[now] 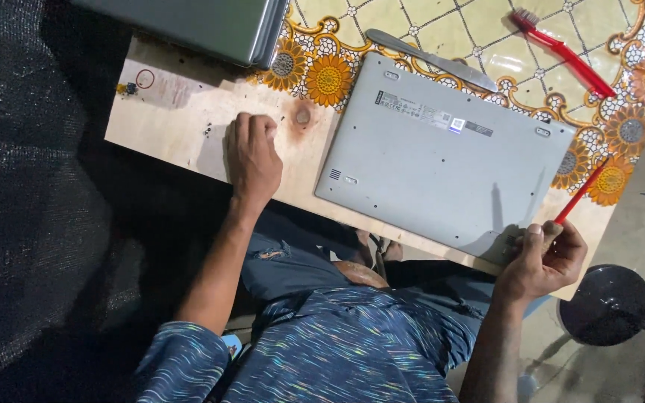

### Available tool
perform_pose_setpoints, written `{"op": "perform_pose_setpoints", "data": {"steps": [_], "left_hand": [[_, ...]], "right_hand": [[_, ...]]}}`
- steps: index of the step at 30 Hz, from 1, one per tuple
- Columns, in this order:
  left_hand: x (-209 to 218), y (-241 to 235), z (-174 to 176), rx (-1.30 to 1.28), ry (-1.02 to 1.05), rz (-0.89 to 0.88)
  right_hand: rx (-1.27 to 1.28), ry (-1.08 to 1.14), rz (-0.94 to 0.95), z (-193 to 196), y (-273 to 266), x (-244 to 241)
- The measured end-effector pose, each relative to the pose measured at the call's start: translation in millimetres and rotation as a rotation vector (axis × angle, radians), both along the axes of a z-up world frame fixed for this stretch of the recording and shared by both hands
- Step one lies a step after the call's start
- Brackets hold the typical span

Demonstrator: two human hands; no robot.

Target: The person uses a red screwdriver to remove screws from the bottom panel of a silver laptop. They place the removed screws on the wooden table next to the laptop.

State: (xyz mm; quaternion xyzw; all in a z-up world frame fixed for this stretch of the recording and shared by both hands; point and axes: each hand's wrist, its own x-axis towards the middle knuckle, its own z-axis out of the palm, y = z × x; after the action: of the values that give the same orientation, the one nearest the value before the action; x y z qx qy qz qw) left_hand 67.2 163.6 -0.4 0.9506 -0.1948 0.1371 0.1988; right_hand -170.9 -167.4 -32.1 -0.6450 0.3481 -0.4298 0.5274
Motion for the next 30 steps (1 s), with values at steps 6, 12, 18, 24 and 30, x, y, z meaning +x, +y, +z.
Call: {"op": "perform_pose_setpoints", "data": {"steps": [6, 12, 18, 24, 30], "left_hand": [[-12.0, -2.2, 1.4, -0.062, -0.025, 0.021], [-9.9, -6.9, 2.9, -0.065, -0.051, -0.031], [-9.2, -6.5, -2.2, 0.014, 0.025, -0.011], [-9.5, -7.1, -3.6, -0.011, 0.067, -0.041], [-5.6, 1.7, -13.5, 0.073, 0.109, -0.107]], "right_hand": [[0.023, 0.004, -0.003, -2.9, -3.7, 1.9], [0.036, 0.080, 0.012, 6.9, -5.8, 5.2], [-0.010, 0.168, 0.055, 11.5, -15.3, 4.1], [-0.320, 0.228, 0.244, 26.0, -35.6, 12.1], [-0.308, 0.037, 0.339, 3.9, -55.5, 12.3]]}}
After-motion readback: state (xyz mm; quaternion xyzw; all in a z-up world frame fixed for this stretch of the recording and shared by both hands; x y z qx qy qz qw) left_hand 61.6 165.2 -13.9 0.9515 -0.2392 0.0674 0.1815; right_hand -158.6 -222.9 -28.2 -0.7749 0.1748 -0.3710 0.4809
